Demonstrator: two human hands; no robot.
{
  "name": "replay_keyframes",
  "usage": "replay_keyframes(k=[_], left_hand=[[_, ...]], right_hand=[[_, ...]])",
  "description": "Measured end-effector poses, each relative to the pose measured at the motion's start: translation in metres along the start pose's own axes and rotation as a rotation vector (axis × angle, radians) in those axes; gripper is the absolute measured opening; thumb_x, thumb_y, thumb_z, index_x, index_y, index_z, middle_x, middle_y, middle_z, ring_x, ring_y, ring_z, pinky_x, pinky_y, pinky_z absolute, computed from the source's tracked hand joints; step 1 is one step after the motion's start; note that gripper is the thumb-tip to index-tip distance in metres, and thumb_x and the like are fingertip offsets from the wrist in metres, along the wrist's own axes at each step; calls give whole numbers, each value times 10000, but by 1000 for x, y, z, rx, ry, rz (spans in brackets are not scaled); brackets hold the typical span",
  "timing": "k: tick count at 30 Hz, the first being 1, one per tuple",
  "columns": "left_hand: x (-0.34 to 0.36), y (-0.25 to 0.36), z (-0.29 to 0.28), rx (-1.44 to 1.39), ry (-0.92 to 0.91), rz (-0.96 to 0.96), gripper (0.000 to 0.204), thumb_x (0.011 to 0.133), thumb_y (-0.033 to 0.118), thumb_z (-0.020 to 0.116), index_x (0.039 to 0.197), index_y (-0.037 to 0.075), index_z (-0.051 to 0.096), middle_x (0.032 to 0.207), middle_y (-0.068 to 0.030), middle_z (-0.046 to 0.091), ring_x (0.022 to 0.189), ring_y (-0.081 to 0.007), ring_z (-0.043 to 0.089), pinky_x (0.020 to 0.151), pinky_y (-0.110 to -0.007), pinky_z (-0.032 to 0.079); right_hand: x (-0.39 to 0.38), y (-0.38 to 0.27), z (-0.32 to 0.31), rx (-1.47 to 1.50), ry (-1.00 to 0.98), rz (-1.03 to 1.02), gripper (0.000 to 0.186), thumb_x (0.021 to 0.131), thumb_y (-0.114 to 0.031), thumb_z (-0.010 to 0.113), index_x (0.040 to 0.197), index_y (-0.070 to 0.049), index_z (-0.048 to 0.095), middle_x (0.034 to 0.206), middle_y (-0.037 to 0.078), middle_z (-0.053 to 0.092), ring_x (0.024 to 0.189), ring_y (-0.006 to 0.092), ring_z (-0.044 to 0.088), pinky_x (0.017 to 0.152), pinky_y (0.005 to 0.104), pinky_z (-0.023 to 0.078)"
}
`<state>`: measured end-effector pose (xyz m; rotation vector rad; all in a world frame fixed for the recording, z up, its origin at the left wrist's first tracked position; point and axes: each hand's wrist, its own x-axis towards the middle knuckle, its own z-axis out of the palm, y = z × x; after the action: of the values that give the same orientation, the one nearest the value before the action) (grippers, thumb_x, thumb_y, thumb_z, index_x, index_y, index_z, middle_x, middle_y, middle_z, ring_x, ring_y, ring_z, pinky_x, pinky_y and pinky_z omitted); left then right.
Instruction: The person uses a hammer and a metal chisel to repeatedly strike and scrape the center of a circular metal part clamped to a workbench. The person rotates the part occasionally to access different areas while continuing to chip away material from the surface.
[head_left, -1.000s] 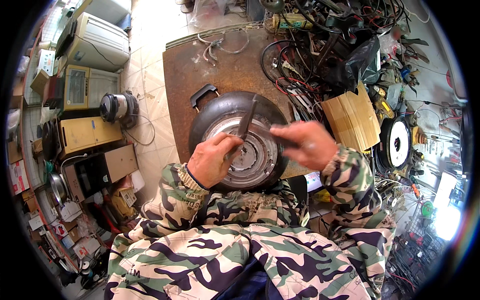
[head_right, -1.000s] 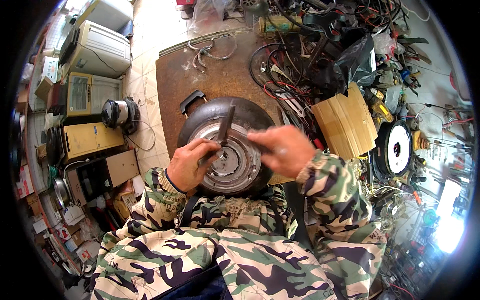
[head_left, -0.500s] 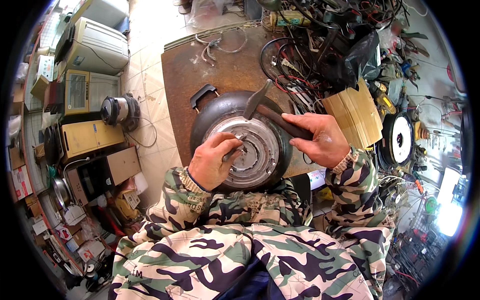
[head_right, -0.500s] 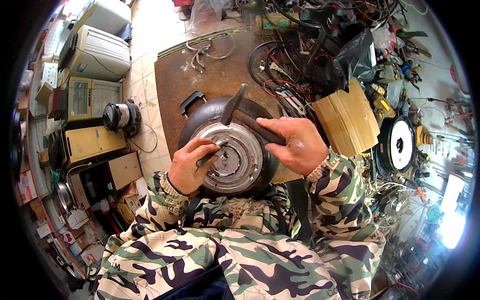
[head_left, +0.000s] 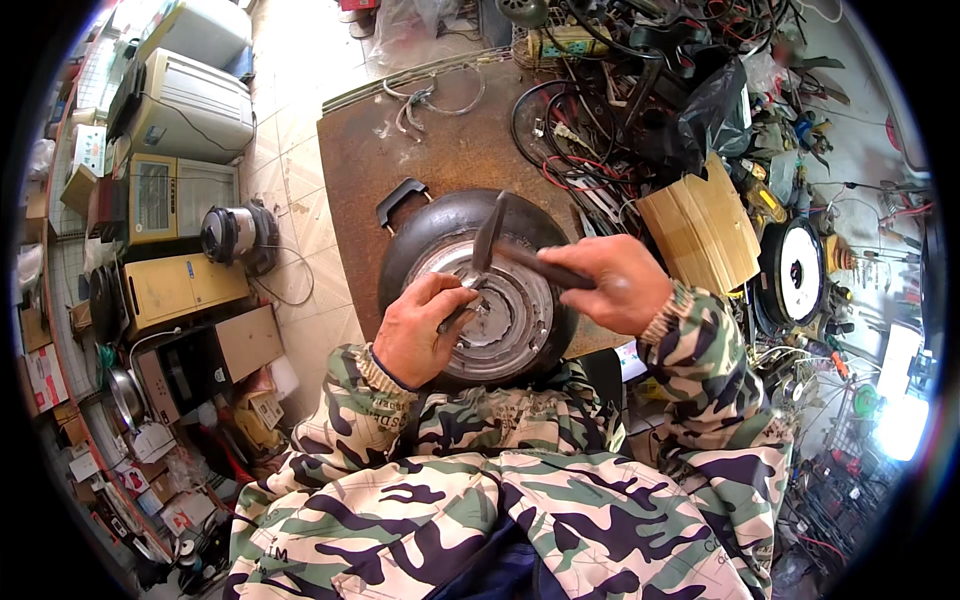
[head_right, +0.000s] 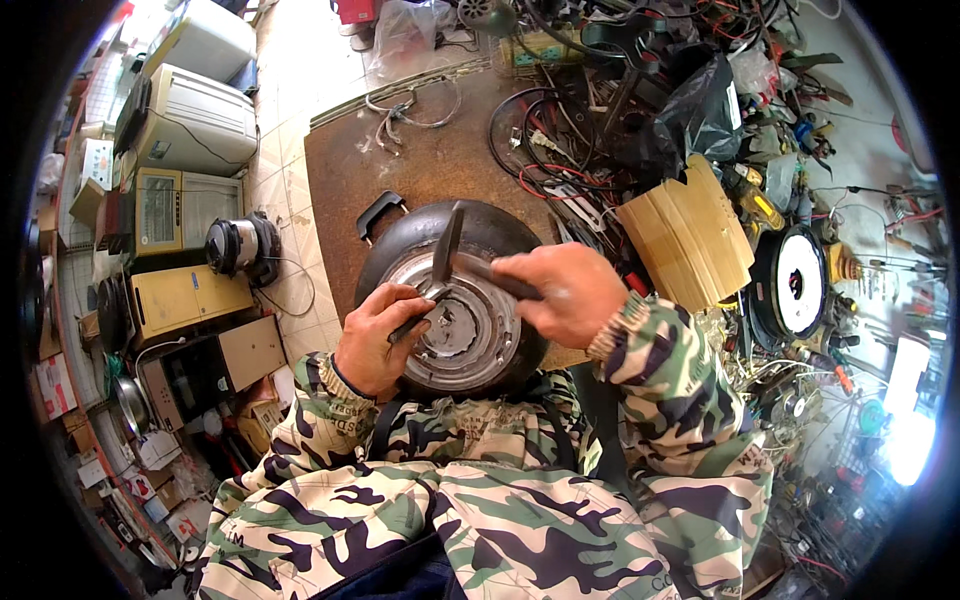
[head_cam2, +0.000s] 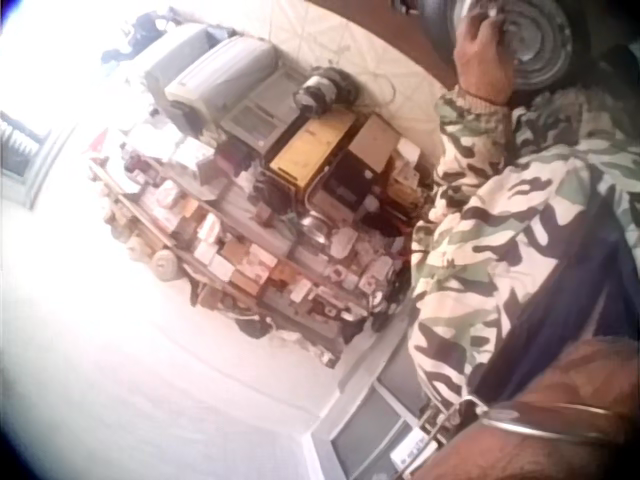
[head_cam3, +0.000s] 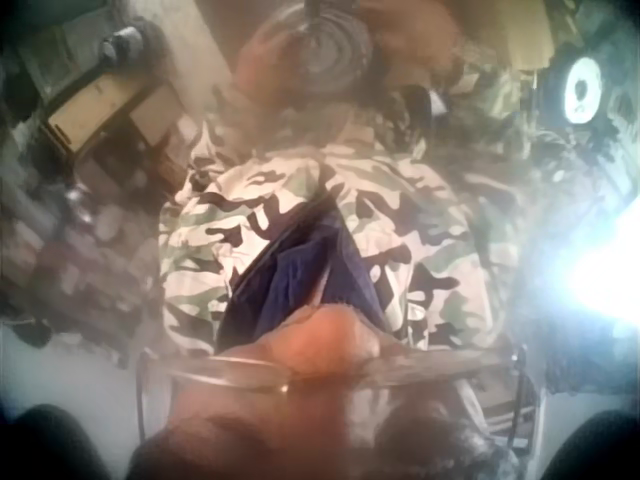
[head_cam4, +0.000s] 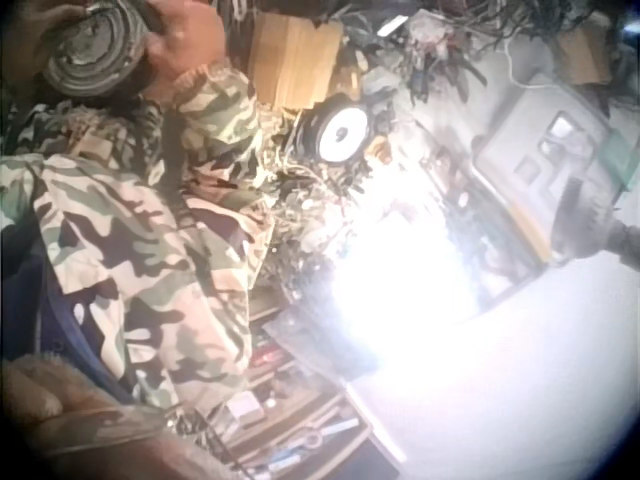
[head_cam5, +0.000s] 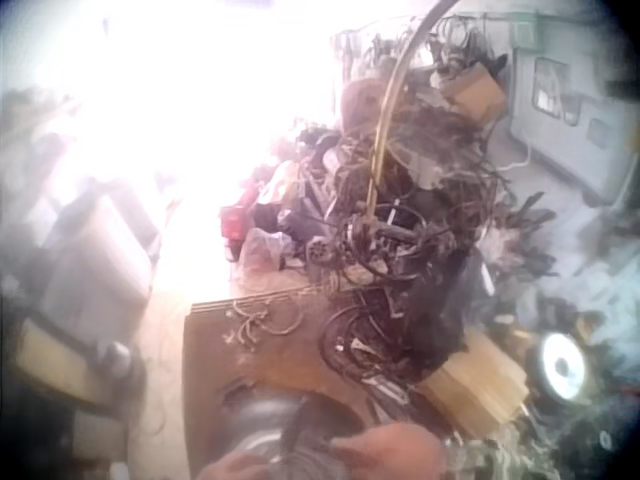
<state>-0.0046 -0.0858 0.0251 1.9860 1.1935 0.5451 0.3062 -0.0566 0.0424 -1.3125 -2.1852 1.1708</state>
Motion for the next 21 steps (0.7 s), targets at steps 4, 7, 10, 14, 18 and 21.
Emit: replay_keyframes(k=[4, 7, 10, 14, 18, 21], left_hand=[[1, 1, -9, -22, 140, -77, 232, 930, 37, 791, 1162, 26, 791, 1172, -170, 728, 1042, -332, 750, 902, -384, 602], [-6, -4, -22, -136, 314, -187, 211, 937, 71, 806, 1146, 37, 804, 1111, -160, 740, 988, -319, 754, 867, -371, 596], [-8, 6, -32, -112, 239, -155, 214, 949, 51, 786, 1161, 25, 795, 1113, -151, 730, 993, -284, 746, 876, -345, 583], [-14, 13, -21, -22, 162, -76, 239, 931, 41, 798, 1168, 21, 788, 1114, -158, 726, 1002, -292, 748, 887, -356, 583], [-19, 11, -8, -12, 130, -62, 265, 913, 27, 809, 1177, 31, 789, 1155, -164, 724, 1024, -328, 747, 883, -378, 595], [-19, 8, -2, -5, 128, -66, 269, 919, 14, 802, 1186, 26, 780, 1169, -171, 724, 1035, -348, 749, 880, -397, 606]], right_hand=[[-15, -7, 6, 156, 603, 258, 550, 853, -11, 814, 1386, 50, 691, 1289, 260, 757, 1193, 320, 758, 1035, 372, 578], [-35, -7, 18, 436, 664, 357, 552, 873, 22, 819, 1406, 56, 679, 1325, 239, 753, 1208, 254, 740, 1026, 356, 583], [-59, -9, 31, 474, 556, 466, 572, 886, 30, 818, 1434, 64, 657, 1383, 237, 728, 1235, 241, 722, 1056, 353, 570], [-67, -6, 59, 497, 622, 440, 581, 870, 16, 834, 1420, 82, 661, 1357, 239, 739, 1230, 247, 721, 1062, 357, 564], [-71, -9, 72, 462, 617, 409, 587, 848, 2, 845, 1408, 58, 679, 1324, 249, 750, 1200, 269, 743, 1036, 365, 575], [-69, -15, 75, 365, 583, 393, 572, 841, -10, 839, 1395, 15, 701, 1244, 247, 764, 1122, 323, 768, 982, 369, 587]])
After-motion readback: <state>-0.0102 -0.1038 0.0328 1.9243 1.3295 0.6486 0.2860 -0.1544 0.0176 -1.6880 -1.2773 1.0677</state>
